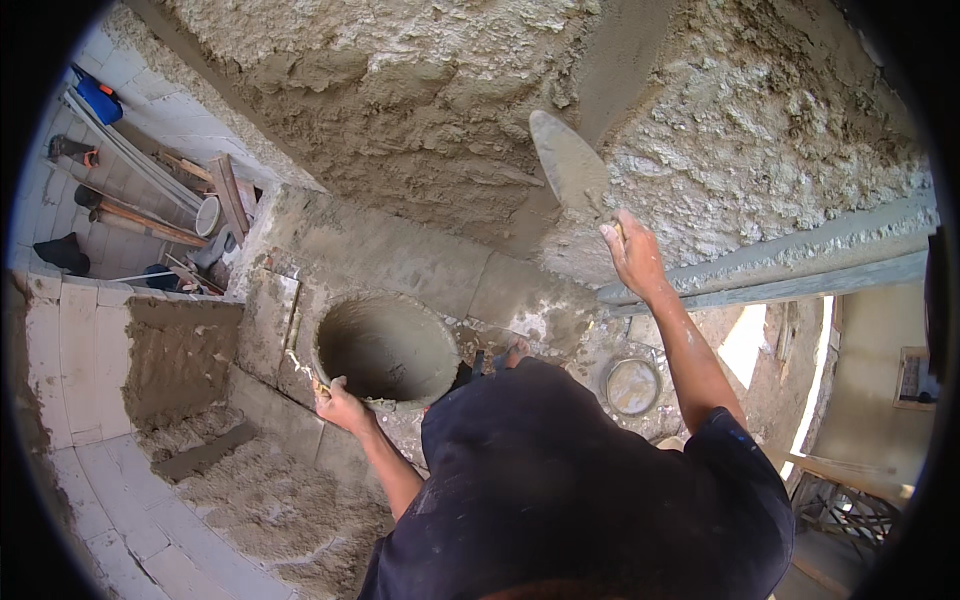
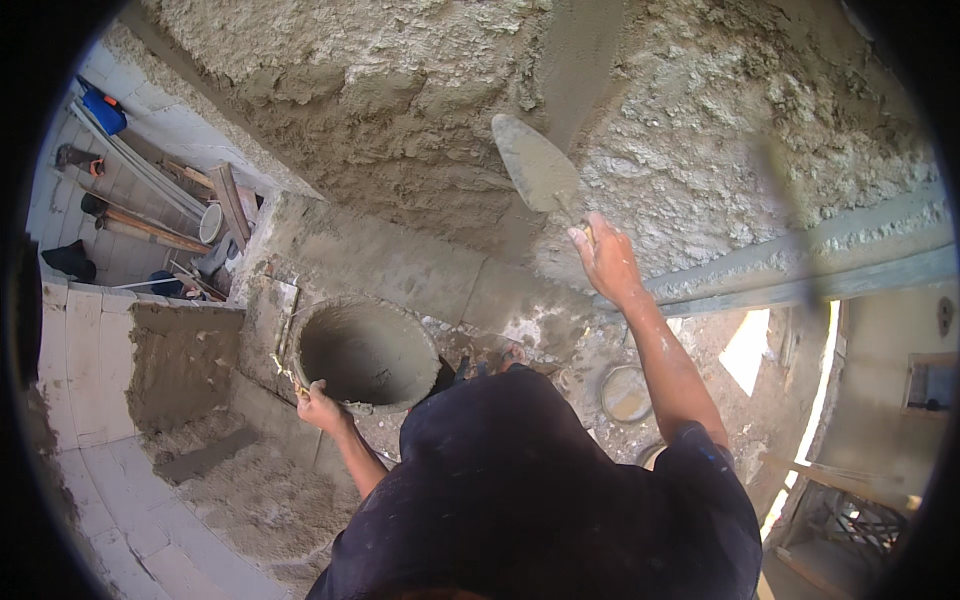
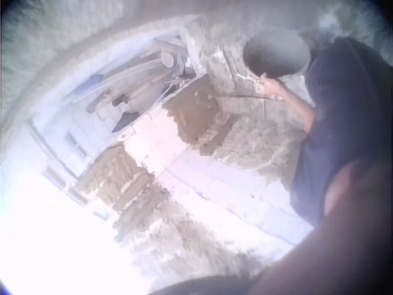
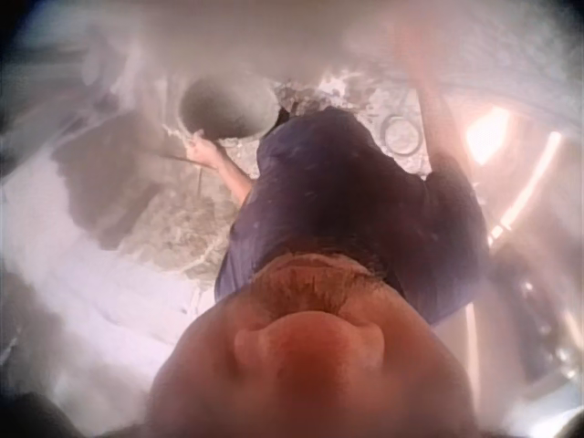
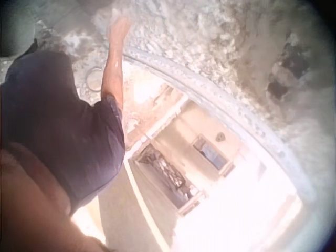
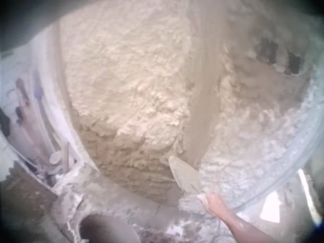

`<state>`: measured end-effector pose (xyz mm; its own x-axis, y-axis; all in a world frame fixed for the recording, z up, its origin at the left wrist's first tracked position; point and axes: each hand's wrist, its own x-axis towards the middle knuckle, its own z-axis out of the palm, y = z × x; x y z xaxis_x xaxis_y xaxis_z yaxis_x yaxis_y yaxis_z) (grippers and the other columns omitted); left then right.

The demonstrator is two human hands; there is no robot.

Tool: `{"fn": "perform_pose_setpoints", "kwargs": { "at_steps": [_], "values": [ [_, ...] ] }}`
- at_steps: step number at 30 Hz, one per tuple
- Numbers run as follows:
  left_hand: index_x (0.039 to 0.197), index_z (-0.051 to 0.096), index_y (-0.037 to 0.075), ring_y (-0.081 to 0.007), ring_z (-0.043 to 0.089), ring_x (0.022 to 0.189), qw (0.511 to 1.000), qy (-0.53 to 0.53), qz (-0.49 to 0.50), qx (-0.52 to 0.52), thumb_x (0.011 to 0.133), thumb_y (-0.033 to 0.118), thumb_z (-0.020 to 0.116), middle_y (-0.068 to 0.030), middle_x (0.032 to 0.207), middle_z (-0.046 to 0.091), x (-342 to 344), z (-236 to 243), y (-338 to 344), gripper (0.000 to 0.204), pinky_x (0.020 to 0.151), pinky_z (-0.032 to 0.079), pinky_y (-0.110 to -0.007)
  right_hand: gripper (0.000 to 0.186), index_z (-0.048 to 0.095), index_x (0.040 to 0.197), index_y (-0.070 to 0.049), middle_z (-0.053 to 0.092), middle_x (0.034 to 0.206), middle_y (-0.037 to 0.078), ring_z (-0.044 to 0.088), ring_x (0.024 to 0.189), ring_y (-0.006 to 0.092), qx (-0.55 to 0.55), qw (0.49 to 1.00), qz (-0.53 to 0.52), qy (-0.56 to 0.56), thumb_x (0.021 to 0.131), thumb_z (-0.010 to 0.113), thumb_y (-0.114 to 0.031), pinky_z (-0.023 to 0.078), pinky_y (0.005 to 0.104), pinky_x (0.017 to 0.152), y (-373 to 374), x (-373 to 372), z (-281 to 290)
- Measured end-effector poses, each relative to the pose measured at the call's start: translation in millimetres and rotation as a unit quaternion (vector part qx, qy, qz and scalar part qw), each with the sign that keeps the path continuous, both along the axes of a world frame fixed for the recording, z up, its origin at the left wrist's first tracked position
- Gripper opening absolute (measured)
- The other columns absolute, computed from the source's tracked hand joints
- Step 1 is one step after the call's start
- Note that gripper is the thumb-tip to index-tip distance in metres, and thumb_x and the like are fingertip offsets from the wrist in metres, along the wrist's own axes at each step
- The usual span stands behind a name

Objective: The person applies wet plaster to a textured wall using a trowel, taking mortar from a bucket and smoothing it over the surface.

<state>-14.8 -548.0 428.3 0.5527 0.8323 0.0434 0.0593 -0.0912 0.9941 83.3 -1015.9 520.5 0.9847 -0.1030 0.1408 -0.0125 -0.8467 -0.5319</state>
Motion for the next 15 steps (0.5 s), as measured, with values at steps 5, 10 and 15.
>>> {"fn": "perform_pose_setpoints", "kwargs": {
  "at_steps": [5,10,15],
  "values": [
    [0.086,0.067,-0.005,-0.0091,0.048,0.062,0.995,0.098,-0.025,0.021,0.074,-0.002,0.06,0.0019,0.071,0.057,22,-29,56,0.014,0.056,0.039,-0.026,0.03,0.053,0.114,-0.005,0.066,0.082,0.025,0.062,0.077,0.0485,-0.008,0.994,-0.089,-0.07,0.098,0.056,-0.03,0.046,0.0556,0.069,8,32,-14],
    [0.081,0.064,-0.004,-0.0084,0.045,0.061,0.995,0.057,-0.077,0.026,0.074,-0.002,0.059,0.0028,0.069,0.054,74,-16,68,0.009,0.057,0.037,-0.027,0.032,0.05,0.112,-0.008,0.066,0.079,0.026,0.063,0.073,0.0482,-0.156,0.985,-0.063,-0.03,0.099,0.053,-0.037,0.048,0.0564,0.067,20,71,-85],
    [0.08,0.064,-0.004,-0.009,0.048,0.064,0.994,0.021,-0.11,0.006,0.074,-0.003,0.058,0.0013,0.072,0.057,97,-8,103,0.009,0.059,0.039,-0.026,0.034,0.051,0.109,-0.008,0.068,0.081,0.024,0.066,0.074,0.0458,-0.227,0.962,-0.116,0.101,0.097,0.053,-0.04,0.051,0.0565,0.069,-9,39,-108]
  ]
}}
